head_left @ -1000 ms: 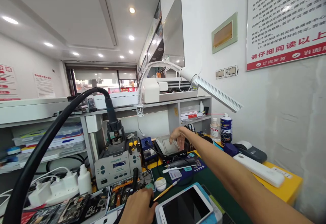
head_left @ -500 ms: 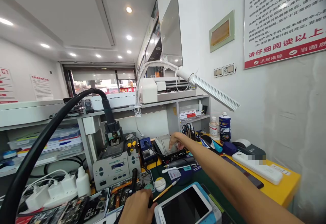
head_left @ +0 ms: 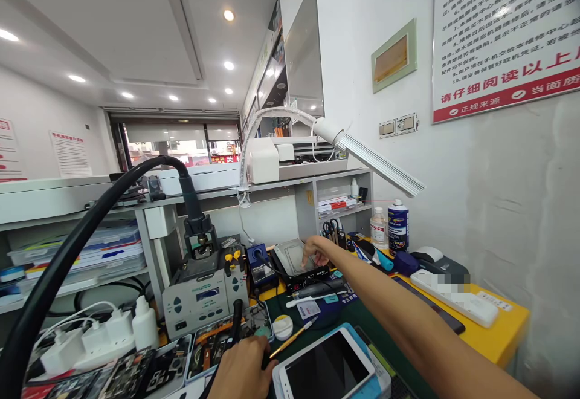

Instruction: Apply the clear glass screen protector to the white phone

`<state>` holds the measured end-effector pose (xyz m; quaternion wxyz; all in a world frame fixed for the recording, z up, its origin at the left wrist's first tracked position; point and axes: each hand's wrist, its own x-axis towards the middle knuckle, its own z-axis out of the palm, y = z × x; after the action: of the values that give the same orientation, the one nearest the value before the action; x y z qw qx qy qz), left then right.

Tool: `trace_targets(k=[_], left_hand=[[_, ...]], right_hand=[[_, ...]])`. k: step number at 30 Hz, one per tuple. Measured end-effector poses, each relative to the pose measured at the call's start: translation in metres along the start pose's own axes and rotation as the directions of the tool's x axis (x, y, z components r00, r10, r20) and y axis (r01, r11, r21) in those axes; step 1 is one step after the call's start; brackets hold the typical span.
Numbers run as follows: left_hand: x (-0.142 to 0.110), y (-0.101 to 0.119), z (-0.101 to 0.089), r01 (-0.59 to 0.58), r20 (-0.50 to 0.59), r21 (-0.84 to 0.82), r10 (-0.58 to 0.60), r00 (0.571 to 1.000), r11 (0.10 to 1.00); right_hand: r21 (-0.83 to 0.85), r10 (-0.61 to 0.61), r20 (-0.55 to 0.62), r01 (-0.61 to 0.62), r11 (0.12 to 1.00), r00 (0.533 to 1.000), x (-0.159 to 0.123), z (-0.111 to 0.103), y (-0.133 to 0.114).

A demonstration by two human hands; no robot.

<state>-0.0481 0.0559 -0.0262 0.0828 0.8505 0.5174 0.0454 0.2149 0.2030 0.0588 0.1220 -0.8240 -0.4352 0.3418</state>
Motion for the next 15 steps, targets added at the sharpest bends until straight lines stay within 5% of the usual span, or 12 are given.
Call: trace_targets(k=[6, 15], left_hand=[[-0.001, 0.002, -0.004, 0.006, 0.013, -0.006, -0.006, 1.0, 1.0], [-0.003, 0.003, -0.01, 0.01, 0.05, -0.026, -0.008, 0.999, 1.0]], right_hand=[[0.023, 0.086, 0.033, -0.086, 0.996, 0.996, 0.009, -0.001, -0.001], [0.219, -0.059, 0.04, 0.048, 0.975, 0.997, 0.008, -0.015, 0.007]])
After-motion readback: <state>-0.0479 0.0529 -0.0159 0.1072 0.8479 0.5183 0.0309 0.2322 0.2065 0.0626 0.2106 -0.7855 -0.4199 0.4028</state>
